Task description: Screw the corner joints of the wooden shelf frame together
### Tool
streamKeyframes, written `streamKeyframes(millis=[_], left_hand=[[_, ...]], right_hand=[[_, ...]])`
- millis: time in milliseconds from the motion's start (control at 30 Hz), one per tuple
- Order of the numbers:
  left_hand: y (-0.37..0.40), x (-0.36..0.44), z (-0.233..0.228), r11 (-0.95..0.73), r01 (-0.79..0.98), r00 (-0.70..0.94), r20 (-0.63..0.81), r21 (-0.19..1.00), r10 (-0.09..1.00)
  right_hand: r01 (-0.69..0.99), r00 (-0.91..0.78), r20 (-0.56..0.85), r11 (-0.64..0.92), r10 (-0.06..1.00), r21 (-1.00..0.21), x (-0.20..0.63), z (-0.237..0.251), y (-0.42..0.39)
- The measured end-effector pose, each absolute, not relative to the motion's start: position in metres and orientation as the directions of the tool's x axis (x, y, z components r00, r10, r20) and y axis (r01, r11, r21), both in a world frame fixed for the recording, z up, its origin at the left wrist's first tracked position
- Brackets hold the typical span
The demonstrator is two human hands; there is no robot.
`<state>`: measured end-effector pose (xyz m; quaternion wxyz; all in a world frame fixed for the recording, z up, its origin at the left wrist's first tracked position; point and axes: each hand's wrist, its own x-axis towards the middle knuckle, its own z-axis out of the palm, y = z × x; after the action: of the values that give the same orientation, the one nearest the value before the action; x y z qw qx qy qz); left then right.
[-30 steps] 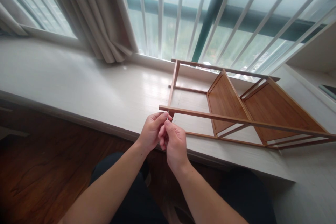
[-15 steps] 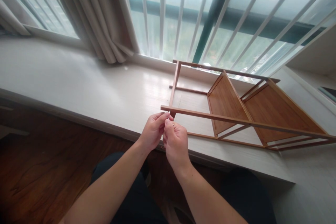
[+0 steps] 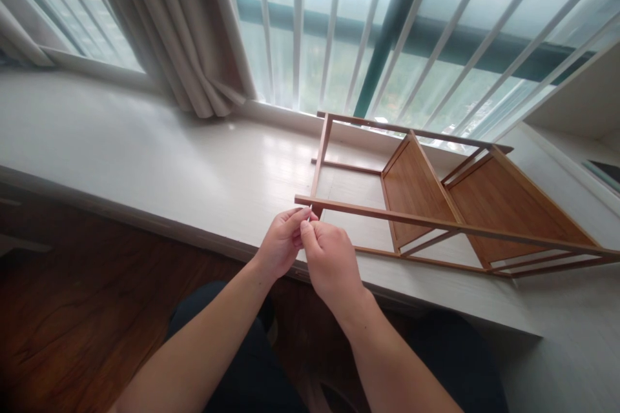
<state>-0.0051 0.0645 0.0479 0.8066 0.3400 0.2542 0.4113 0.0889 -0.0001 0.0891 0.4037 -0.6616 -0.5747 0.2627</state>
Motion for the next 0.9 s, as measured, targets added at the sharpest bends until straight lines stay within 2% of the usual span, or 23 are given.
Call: streamKeyframes(millis=[167,300,367,467,900], left_hand=[[0.066,-0.005,0.042,0.438,-0.488,0.547,-0.126,0.755,0.827],[0.065,-0.006,0.042,0.430,-0.464,0.558,-0.121,0.775,0.821],[0.065,-0.006,0.044,0.435,-0.444,0.567,-0.130,0.783,0.813],[0.065,-0.005,0.046,0.436,-0.438,0.567,-0.135,0.786,0.812],[0.065,-0.006,0.047,0.443,-0.466,0.565,-0.128,0.766,0.815]], right_hand=[[0.137,0.208,0.016,-0.012,0.978,-0.991,0.087,0.078,0.000],[-0.239,0.175,-0.095,-0.051,0.980,-0.970,0.081,0.076,0.000],[-0.364,0.156,-0.128,-0.063,0.980,-0.929,0.078,0.075,0.000],[-0.432,0.143,-0.148,-0.072,0.979,-0.899,0.076,0.073,0.000],[-0.507,0.116,-0.135,-0.058,0.984,-0.860,0.073,0.072,0.000]])
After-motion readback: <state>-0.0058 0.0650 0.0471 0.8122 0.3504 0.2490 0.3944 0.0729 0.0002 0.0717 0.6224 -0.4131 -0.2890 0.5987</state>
